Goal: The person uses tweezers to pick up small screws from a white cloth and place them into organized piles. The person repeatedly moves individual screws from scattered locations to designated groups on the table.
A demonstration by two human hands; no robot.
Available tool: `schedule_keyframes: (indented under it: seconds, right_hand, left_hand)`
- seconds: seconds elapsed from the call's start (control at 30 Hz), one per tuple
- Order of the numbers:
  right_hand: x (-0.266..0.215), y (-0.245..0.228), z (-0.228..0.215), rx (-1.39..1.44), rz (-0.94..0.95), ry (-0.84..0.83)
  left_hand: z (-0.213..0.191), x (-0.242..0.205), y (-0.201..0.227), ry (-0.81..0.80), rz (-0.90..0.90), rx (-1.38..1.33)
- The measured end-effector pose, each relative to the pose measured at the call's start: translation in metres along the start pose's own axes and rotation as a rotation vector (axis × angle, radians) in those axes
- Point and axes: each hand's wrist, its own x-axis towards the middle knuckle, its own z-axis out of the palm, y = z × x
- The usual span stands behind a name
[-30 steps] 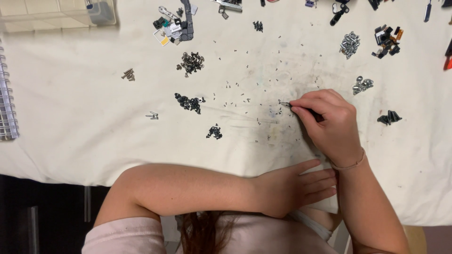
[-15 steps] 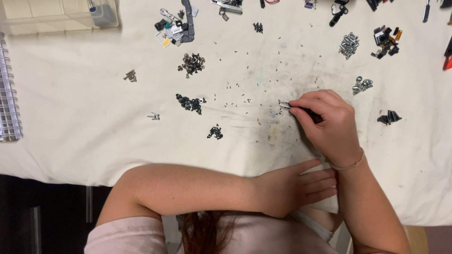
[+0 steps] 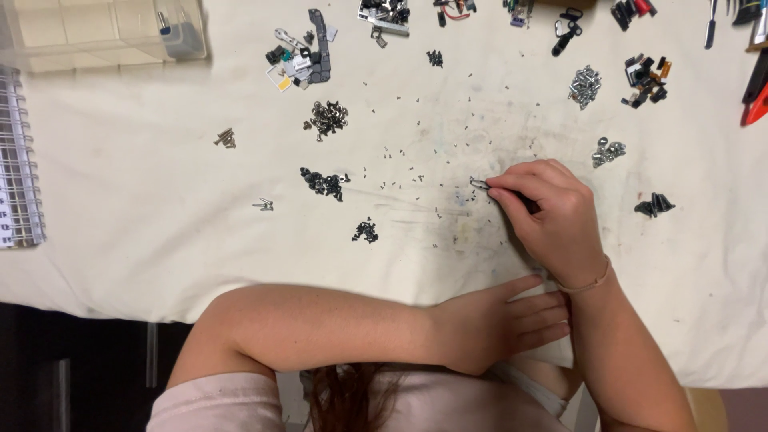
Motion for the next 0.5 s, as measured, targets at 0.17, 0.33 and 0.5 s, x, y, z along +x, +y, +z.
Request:
schedule_keyframes:
  seconds: [0.17,0.33,0.5]
  right_hand:
    - [0.001,-0.003,-0.001,0.026,0.011,0.014]
    - [0.010,-0.007,-0.007,0.070,0.049,0.046]
    - [0.035,-0.005,-0.010,0.104,0.035,0.073]
  left_hand:
    - [0.008,0.000,0.003,0.070,-0.014,0.016]
    - [0.007,-0.001,0.004,0.058,-0.009,0.028]
    - [0.009,0.000,0.005,0.033,-0.007,0.031]
